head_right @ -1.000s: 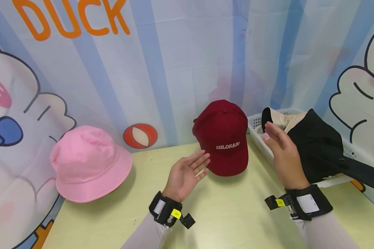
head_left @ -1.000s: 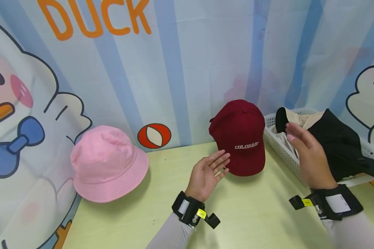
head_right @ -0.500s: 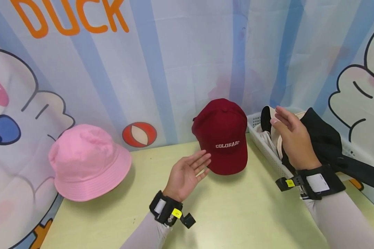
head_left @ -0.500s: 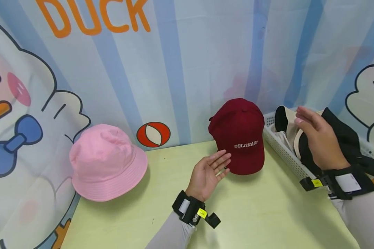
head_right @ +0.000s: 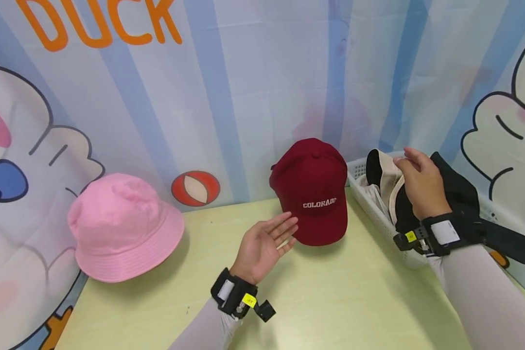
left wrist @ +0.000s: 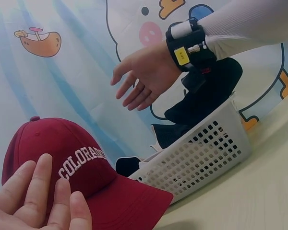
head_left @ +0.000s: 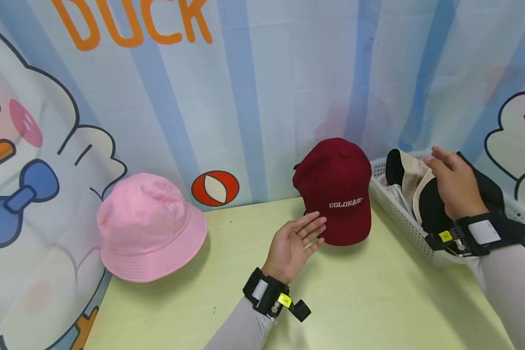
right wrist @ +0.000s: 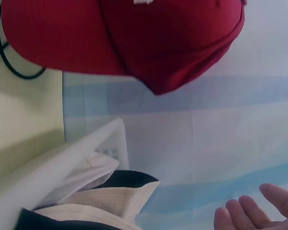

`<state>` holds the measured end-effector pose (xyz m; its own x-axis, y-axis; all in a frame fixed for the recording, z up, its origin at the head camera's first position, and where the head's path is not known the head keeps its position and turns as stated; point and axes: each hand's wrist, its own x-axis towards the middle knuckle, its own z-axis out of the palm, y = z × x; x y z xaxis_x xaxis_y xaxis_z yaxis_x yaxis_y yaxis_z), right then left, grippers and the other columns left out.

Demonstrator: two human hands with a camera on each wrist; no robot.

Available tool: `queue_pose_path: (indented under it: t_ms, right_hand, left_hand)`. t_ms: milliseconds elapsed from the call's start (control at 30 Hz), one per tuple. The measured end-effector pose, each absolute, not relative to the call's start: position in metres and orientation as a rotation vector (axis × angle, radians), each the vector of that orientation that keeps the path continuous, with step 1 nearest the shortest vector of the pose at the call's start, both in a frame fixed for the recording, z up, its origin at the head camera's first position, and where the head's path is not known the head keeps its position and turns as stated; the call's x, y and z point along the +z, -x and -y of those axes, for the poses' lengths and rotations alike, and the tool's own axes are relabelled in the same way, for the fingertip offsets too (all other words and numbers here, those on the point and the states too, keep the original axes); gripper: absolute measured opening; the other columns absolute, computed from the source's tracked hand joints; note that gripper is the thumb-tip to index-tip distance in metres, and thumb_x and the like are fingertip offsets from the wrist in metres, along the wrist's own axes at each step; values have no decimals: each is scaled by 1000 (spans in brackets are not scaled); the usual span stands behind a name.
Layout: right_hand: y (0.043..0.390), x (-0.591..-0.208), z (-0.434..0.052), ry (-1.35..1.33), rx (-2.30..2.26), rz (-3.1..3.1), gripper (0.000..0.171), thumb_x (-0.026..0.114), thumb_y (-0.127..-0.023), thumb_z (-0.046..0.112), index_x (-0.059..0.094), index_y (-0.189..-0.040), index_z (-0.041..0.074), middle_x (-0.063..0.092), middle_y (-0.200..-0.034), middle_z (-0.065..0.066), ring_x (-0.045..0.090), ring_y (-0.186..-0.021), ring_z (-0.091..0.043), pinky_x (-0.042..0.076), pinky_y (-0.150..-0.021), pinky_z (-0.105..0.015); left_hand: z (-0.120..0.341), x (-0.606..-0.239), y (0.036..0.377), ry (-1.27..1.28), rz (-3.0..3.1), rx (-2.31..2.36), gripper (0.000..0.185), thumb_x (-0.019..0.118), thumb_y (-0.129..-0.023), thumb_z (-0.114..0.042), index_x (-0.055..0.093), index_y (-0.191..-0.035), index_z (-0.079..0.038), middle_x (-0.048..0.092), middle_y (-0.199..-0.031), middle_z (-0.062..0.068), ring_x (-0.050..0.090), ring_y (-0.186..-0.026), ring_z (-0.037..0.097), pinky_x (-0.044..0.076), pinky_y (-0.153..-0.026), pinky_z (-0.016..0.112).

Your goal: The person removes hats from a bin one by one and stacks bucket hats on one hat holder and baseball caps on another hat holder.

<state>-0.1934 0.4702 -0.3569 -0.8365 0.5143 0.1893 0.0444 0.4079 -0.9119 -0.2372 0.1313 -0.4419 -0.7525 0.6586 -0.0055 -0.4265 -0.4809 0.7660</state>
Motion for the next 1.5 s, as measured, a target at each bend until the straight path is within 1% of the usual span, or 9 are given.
queue_pose_path:
  t_ms: [133,400,533,667,833,933,1100,1300,1500]
  right_hand:
    - [201,-356,-476,546,1396,2225,70,39,-104,49,15,-163,20,11,-171,-8,16,-156,-38,15,-125,-59]
    - [214,-353,-489,675,1347,2215,79,40,-103,49,5,-163,11,4,-171,-16,17,-155,-42,21,-123,-60]
    - [220,-353,-494,733,1315,2238,79,39,-102,47,6,-163,8,7,-169,-22,20,-153,-46,25,-121,-62]
    - [223,-357,-500,800,1254,2306,78,36,-103,46,8,-162,5,3,-167,-28,20,-150,-52,28,-117,-66]
    - [225,-362,-509,899,1168,2387,76,32,-103,46,10,-161,2,1,-163,-36,22,-146,-58,33,-112,-69]
    - [226,-366,-513,948,1123,2418,75,31,-103,45,12,-160,0,2,-161,-39,26,-142,-60,35,-109,-70]
    - [225,-370,-518,1008,1112,2438,74,31,-102,43,14,-160,0,1,-158,-42,27,-138,-63,35,-108,-70]
    - [222,-371,-521,1023,1005,2560,73,28,-102,42,19,-158,-4,6,-152,-48,30,-130,-67,37,-100,-72]
    - [221,-370,-521,997,935,2660,73,25,-103,42,17,-156,-7,10,-147,-52,29,-127,-69,33,-98,-76]
  left_hand:
    - [-131,-442,237,-387,-1047,2229,51,36,-103,-24,48,-147,-3,57,-148,13,46,-143,31,47,-105,34]
    - [-132,-443,236,-389,-1034,2220,49,36,-104,-25,52,-145,-5,62,-141,9,49,-140,29,47,-105,35]
    - [-133,-443,235,-386,-1038,2217,48,36,-104,-25,53,-144,-5,66,-134,5,56,-132,23,47,-104,35]
    - [-134,-443,234,-379,-1039,2213,48,39,-103,-26,54,-143,-5,67,-131,3,59,-124,18,48,-103,35]
    - [-134,-443,234,-376,-1035,2210,49,40,-103,-27,53,-144,-4,65,-134,6,60,-123,18,48,-103,35]
    - [-134,-443,234,-377,-1030,2207,49,40,-103,-26,51,-145,-3,68,-129,3,60,-123,18,47,-103,35]
    - [-134,-443,233,-365,-1020,2204,47,41,-103,-26,55,-142,-4,70,-119,-1,62,-119,17,48,-102,34]
    - [-135,-443,232,-355,-1015,2204,44,41,-102,-25,58,-138,-6,71,-117,-2,63,-117,17,49,-100,33]
    - [-135,-444,233,-349,-1006,2211,45,43,-102,-26,56,-140,-4,71,-115,-2,63,-116,16,50,-98,33]
